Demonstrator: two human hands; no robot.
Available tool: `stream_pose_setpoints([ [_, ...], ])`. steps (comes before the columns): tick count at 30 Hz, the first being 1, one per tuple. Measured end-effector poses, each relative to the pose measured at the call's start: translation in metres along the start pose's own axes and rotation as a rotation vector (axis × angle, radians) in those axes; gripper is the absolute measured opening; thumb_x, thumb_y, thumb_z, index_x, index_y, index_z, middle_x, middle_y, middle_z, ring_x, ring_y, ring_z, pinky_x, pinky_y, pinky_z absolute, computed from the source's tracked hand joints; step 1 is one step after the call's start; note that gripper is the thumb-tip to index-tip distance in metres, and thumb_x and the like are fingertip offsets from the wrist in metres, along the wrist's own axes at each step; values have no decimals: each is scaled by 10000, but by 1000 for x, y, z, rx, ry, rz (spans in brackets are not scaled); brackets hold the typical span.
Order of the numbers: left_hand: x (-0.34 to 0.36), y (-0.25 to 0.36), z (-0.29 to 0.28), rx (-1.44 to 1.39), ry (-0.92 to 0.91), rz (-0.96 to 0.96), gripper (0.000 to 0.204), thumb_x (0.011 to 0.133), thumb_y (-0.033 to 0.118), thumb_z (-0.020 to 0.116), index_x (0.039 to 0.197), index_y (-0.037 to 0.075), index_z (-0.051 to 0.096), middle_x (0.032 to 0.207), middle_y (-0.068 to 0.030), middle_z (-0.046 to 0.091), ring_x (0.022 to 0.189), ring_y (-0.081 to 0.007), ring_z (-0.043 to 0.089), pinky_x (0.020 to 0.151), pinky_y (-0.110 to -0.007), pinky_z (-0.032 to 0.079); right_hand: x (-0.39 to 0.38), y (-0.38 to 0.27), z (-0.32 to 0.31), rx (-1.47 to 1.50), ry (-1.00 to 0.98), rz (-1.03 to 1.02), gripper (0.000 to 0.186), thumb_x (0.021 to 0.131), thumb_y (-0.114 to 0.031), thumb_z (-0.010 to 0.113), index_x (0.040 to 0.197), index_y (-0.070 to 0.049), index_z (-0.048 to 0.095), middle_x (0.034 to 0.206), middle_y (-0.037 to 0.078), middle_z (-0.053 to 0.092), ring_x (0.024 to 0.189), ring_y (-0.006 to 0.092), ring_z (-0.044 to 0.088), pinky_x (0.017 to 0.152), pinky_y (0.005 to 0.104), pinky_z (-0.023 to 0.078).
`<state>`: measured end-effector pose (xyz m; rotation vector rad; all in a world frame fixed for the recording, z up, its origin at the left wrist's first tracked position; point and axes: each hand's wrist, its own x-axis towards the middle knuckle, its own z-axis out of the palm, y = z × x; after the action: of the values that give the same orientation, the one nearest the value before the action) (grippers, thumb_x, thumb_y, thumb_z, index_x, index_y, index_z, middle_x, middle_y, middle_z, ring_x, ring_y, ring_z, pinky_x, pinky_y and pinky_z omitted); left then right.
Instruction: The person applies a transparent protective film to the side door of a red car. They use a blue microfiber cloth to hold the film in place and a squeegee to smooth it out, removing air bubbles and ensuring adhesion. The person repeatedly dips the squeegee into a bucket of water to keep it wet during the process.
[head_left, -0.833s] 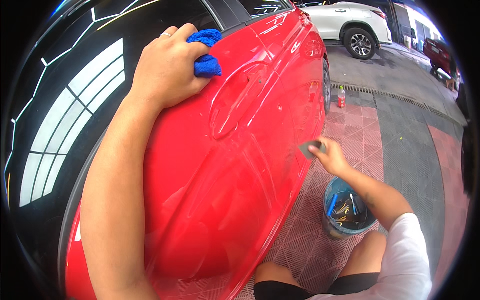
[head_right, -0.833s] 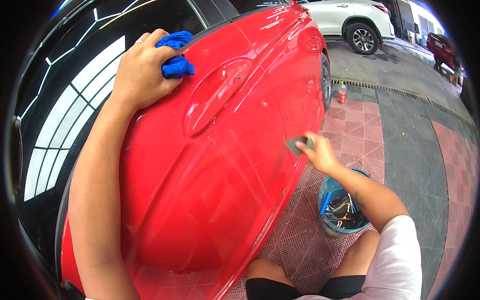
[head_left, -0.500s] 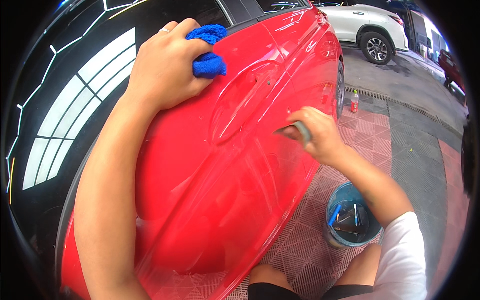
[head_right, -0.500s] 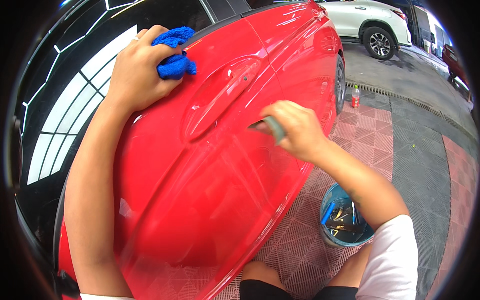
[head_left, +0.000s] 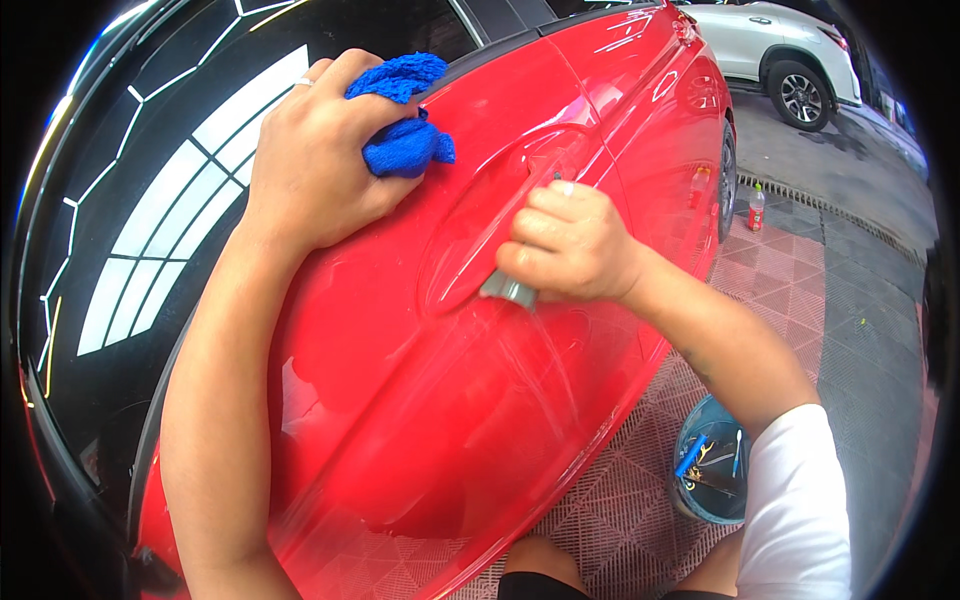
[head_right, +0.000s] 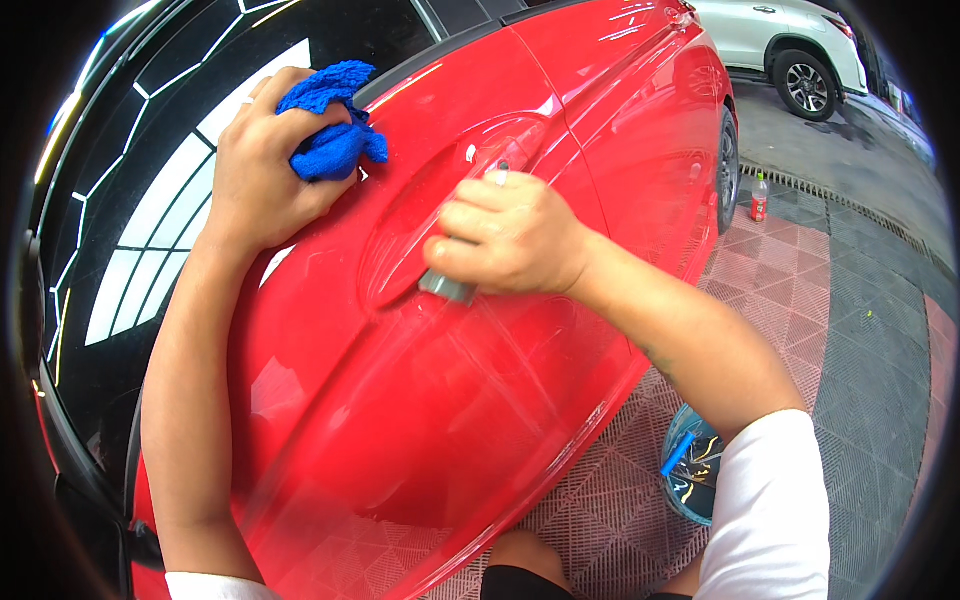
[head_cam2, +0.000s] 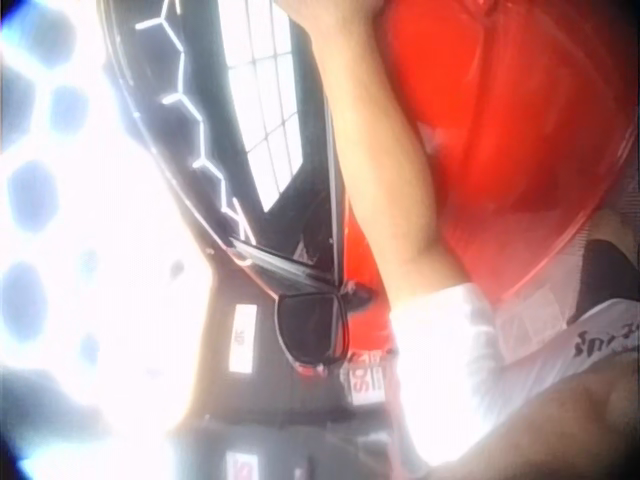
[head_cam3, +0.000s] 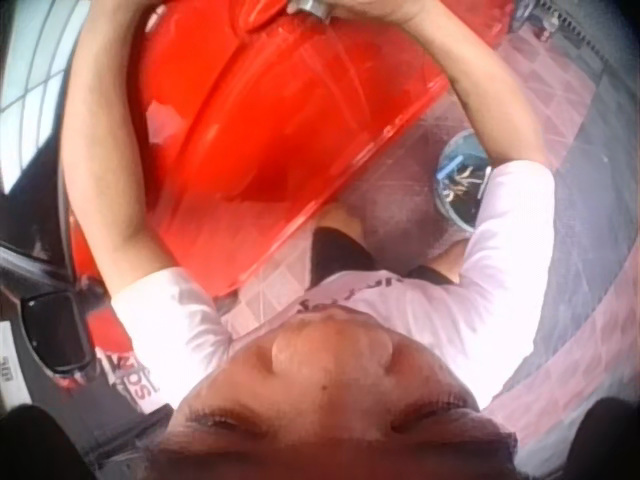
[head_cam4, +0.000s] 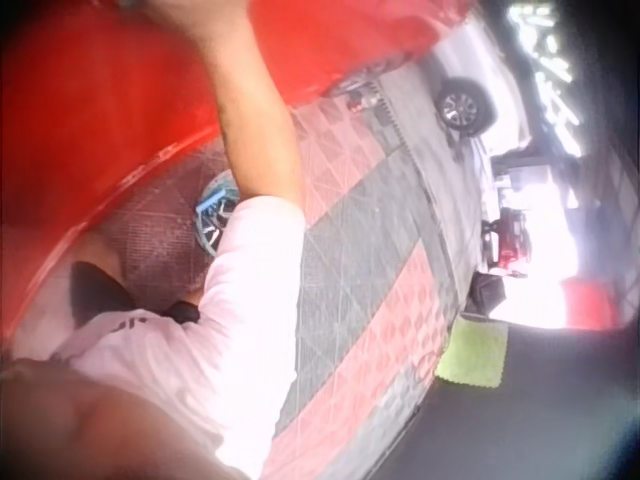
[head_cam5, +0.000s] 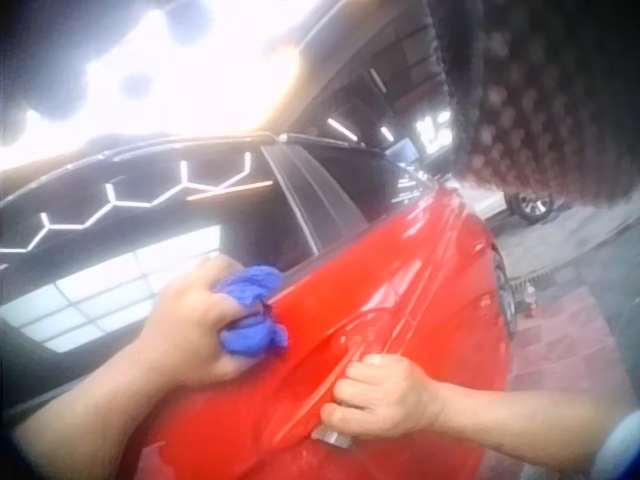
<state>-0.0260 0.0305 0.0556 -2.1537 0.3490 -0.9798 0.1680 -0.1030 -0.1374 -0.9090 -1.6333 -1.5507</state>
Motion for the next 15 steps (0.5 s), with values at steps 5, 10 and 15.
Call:
stream_pose_setpoints([
  [5, 1, 0, 0, -8, 49, 15, 332, 713, 232, 946, 1022, 127, 891, 1214, -106, 766, 1037, -350, 767, 928, -463, 634, 10, -15, 13, 56, 24, -11, 164, 841, -266, 799, 891, -219, 650, 802, -35, 546, 739, 153, 622, 604, 309, 473],
  [10, 1, -4, 6, -35, 5, 13, 408, 699, 182, 978, 1082, 111, 857, 1276, -136, 765, 1113, -384, 777, 966, -471, 623, -3, 5, 13, 71, 35, -40, 184, 862, -283, 792, 846, -237, 615, 777, -37, 517, 712, 149, 600, 585, 310, 459],
  [15, -2, -4, 4, -21, 2, 6, 417, 696, 198, 982, 1088, 117, 863, 1270, -137, 767, 1130, -377, 773, 974, -473, 615, 7, -11, 23, 48, 47, -60, 225, 831, -323, 816, 842, -239, 608, 774, -43, 522, 724, 151, 623, 588, 312, 465],
])
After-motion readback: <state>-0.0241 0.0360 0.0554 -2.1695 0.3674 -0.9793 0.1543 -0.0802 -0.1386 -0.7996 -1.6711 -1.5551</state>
